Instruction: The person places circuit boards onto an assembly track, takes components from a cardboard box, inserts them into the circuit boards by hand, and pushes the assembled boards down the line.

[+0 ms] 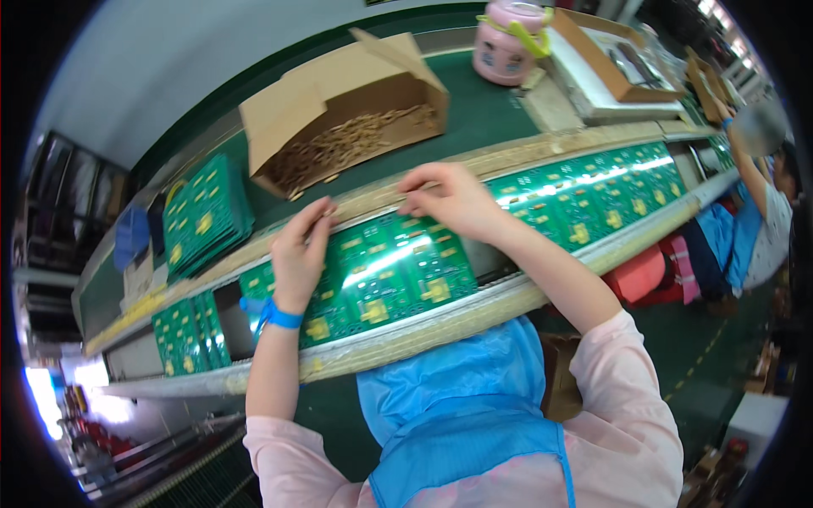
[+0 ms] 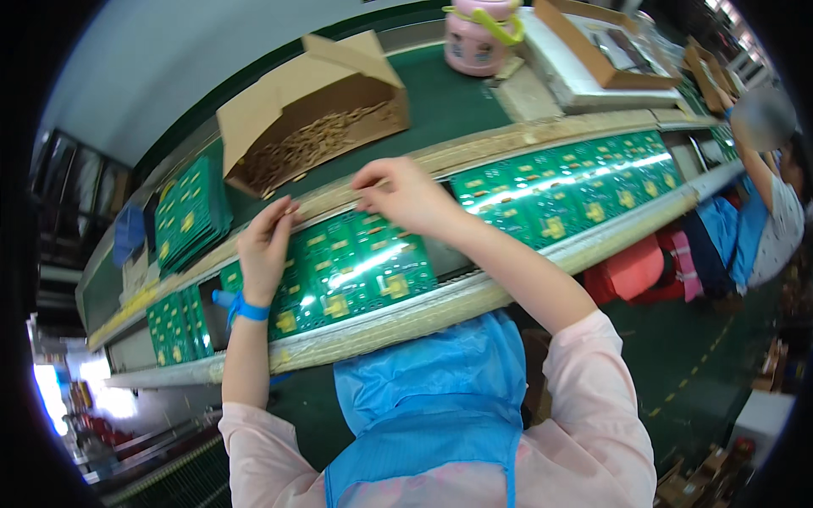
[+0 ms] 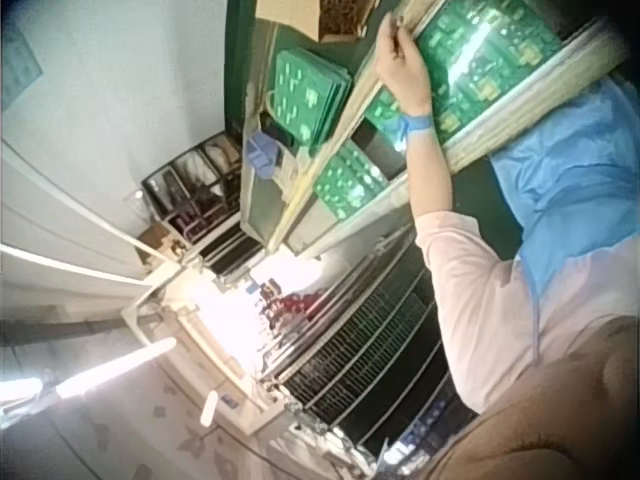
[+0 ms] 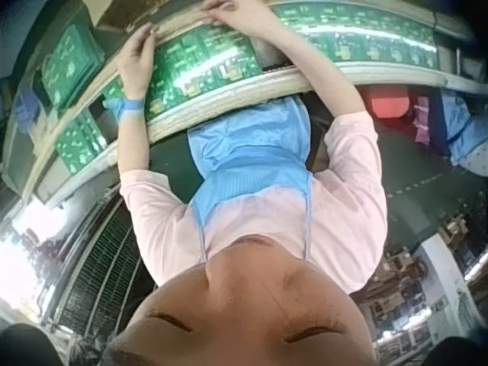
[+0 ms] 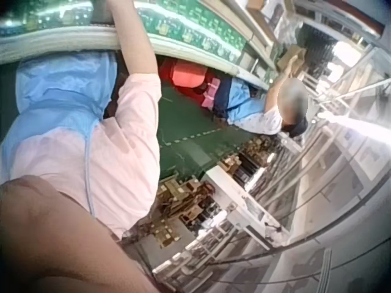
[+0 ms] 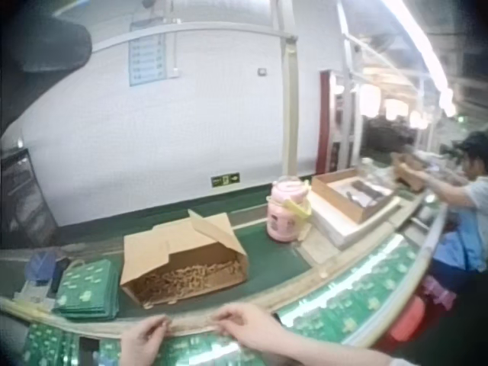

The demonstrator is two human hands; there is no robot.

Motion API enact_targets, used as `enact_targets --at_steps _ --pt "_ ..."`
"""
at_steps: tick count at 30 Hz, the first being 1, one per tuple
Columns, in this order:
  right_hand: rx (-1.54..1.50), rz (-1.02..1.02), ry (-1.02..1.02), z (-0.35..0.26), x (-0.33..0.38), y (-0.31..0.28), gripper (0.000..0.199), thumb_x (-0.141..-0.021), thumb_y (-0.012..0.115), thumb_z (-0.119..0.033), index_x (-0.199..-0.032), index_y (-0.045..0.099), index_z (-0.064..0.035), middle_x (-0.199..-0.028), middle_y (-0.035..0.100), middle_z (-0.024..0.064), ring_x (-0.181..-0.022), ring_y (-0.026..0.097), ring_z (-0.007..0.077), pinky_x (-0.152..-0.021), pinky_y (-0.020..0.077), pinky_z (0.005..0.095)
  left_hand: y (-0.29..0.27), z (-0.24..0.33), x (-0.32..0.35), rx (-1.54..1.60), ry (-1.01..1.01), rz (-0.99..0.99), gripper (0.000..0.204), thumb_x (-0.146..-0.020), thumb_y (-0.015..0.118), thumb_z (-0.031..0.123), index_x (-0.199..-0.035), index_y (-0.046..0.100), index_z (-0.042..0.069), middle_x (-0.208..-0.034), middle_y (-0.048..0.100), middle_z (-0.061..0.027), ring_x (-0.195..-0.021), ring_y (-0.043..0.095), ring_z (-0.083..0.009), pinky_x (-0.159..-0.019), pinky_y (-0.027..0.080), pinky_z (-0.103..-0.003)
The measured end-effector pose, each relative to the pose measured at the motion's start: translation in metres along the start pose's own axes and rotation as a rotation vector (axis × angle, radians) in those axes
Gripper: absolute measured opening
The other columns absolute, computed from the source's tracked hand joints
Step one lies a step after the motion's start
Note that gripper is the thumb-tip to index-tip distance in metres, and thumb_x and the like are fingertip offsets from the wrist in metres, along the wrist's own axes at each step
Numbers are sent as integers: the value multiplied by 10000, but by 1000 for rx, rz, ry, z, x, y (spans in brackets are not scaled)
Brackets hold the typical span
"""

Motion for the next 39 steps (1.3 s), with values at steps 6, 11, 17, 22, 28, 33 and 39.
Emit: enact_targets --at_steps 6,11,17,22,28,33,39 --pt "292 113 -130 -6 11 -11 144 -884 631 -18 -1009 699 7 -985 697 115 -868 695 208 -773 557 322 19 1 9 180 -104 -112 161 -938 600 7 -1079 675 -11 -995 727 -101 -902 712 -157 -785 552 -263" --pt "562 52 -292 -9 11 -2 132 -849 701 -55 -975 724 -23 -950 700 101 -853 670 210 -743 536 315 22 30 9 -83 92 -195 146 -896 639 -6 -1034 688 2 -997 714 -116 -927 706 -230 -790 545 -286" --pt "551 8 -294 -10 7 18 115 -830 715 -82 -934 725 -34 -884 708 97 -869 667 239 -764 527 335 7 38 2 -211 79 -201 122 -866 653 -14 -988 669 -14 -943 650 -123 -825 663 -266 -704 530 -338" --pt "623 -100 -408 -10 9 40 102 -808 718 -79 -904 726 -46 -860 701 90 -881 648 263 -781 518 360 6 27 2 -208 13 -252 115 -874 658 -6 -987 677 -6 -908 624 -90 -759 623 -191 -666 499 -280" --pt "630 -137 -519 -9 15 49 81 -792 724 -75 -869 730 -53 -802 663 76 -864 616 261 -781 505 381 11 21 5 -236 -8 -318 102 -875 654 66 -960 671 12 -920 636 -134 -800 646 -309 -702 519 -367" --pt "647 -140 -545 -11 17 50 92 -779 730 -49 -871 729 -48 -797 660 82 -843 612 264 -765 505 381 12 21 6 -246 -9 -330 105 -880 649 85 -954 668 14 -922 639 -135 -812 644 -319 -710 521 -380" --pt "653 -132 -550 -12 19 49 91 -777 727 -32 -868 722 -36 -804 666 92 -829 615 269 -748 507 378 16 19 6 -250 49 -341 111 -879 656 44 -977 673 -5 -910 639 -112 -749 629 -230 -647 501 -303"
Point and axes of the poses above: each hand's wrist, its own x-axis away from the middle knuckle, its own y-axis out of the palm, z = x × y, the point moved 6 cm from there along -x, towards the middle knuckle
